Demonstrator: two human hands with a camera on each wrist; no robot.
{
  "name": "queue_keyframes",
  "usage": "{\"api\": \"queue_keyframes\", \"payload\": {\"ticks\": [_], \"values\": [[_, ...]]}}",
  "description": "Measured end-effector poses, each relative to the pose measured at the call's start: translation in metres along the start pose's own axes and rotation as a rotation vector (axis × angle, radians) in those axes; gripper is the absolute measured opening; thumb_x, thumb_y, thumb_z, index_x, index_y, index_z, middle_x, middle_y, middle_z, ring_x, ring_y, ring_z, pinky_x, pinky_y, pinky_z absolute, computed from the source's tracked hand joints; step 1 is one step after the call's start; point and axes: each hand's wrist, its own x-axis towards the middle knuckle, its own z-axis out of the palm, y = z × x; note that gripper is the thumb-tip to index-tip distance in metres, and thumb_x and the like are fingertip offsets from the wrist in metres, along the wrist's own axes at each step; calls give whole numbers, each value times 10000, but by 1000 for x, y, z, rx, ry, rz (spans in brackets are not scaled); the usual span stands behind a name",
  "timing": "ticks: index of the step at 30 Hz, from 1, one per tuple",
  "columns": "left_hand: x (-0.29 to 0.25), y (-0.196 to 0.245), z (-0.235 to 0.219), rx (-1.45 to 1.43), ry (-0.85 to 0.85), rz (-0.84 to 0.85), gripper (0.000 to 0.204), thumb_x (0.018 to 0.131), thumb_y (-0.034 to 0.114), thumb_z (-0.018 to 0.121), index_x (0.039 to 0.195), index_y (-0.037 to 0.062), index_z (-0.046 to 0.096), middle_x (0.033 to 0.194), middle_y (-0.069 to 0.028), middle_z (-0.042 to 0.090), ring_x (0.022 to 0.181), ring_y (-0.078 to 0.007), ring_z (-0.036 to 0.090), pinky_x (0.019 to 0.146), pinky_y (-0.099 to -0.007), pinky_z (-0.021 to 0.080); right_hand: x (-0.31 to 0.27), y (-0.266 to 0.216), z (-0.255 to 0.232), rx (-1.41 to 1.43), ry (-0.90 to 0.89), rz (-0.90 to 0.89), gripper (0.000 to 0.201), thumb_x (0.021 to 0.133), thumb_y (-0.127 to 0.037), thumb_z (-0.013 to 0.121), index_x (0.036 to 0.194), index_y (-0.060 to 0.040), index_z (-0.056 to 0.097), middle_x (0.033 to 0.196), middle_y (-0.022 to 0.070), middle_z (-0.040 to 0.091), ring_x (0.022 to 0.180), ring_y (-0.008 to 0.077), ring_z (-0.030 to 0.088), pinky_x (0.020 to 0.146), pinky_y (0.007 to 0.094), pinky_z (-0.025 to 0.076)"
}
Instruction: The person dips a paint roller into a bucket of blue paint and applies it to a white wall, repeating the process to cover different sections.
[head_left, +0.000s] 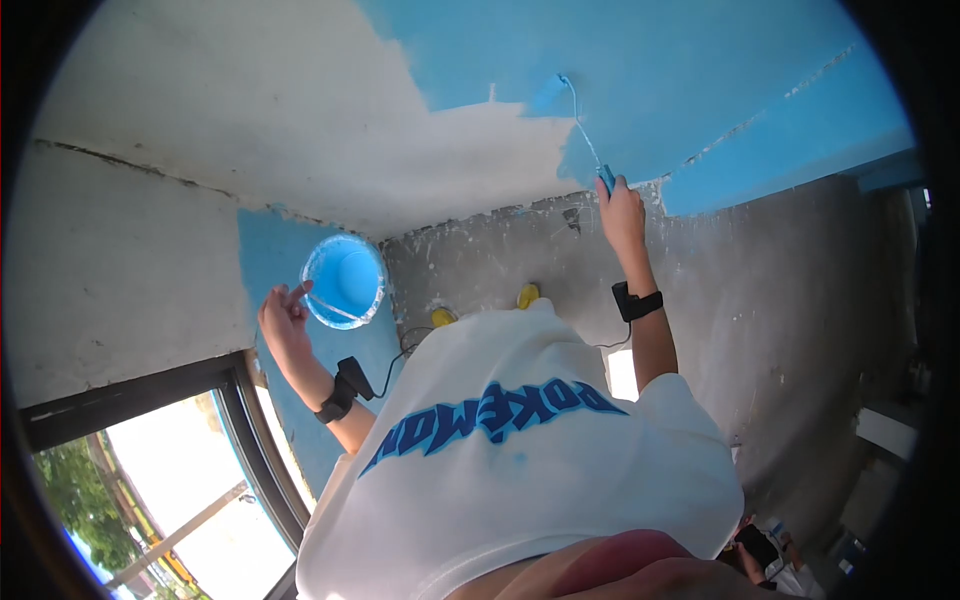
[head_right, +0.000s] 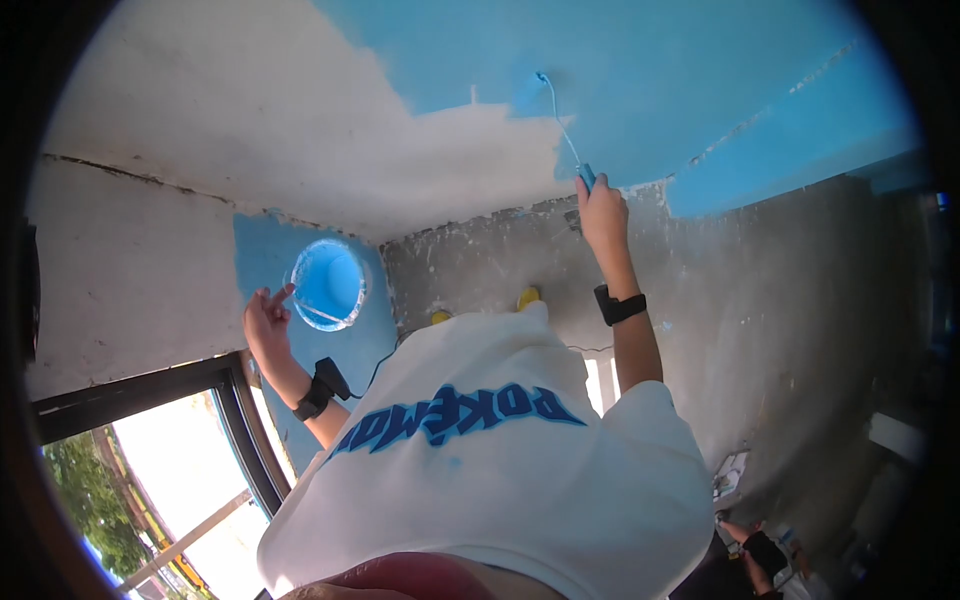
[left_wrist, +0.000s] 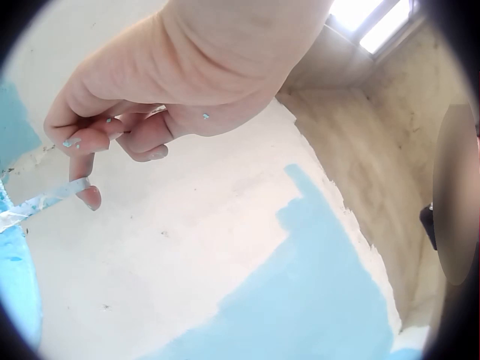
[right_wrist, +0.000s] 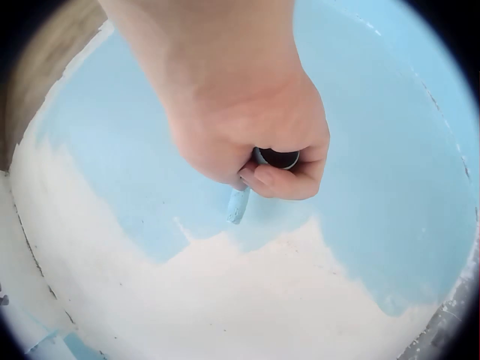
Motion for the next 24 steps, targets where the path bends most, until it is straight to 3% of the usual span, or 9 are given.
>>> {"api": "queue_keyframes", "payload": {"ticks": [4,6,9,16,24], "values": [[5,-3,-5,7,-19,-16,208,929,148,450,783,33,545,690,-96,592,761,-186,662,497,-221,326,-4,-46,-31,-151,63,-51,389,947,-388,504,888,-3,524,693,221,632,632,386,640,540,459,508],[3,0,-4,-5,-55,2,203,925,145,453,777,39,543,686,-105,599,756,-189,662,496,-222,328,0,-58,-35,-172,243,-142,371,944,-381,517,866,-19,506,643,174,625,561,363,628,482,435,497],[5,3,-3,6,-54,-15,194,919,139,455,773,44,542,680,-120,608,748,-187,661,495,-223,330,9,-71,-44,-153,345,-179,373,936,-382,537,851,-20,497,597,152,601,549,362,621,469,428,487],[6,4,-1,-27,-2,-7,194,913,123,444,757,54,537,672,-131,614,745,-192,661,491,-218,325,25,-106,-70,-46,326,-189,381,918,-395,562,842,-31,481,609,148,598,563,363,622,481,429,487],[3,4,-8,-34,22,4,203,919,128,441,750,60,531,648,-96,589,736,-169,657,482,-223,299,48,-146,-96,434,133,-217,417,934,-363,551,768,18,527,567,179,557,512,363,582,490,396,444]]}}
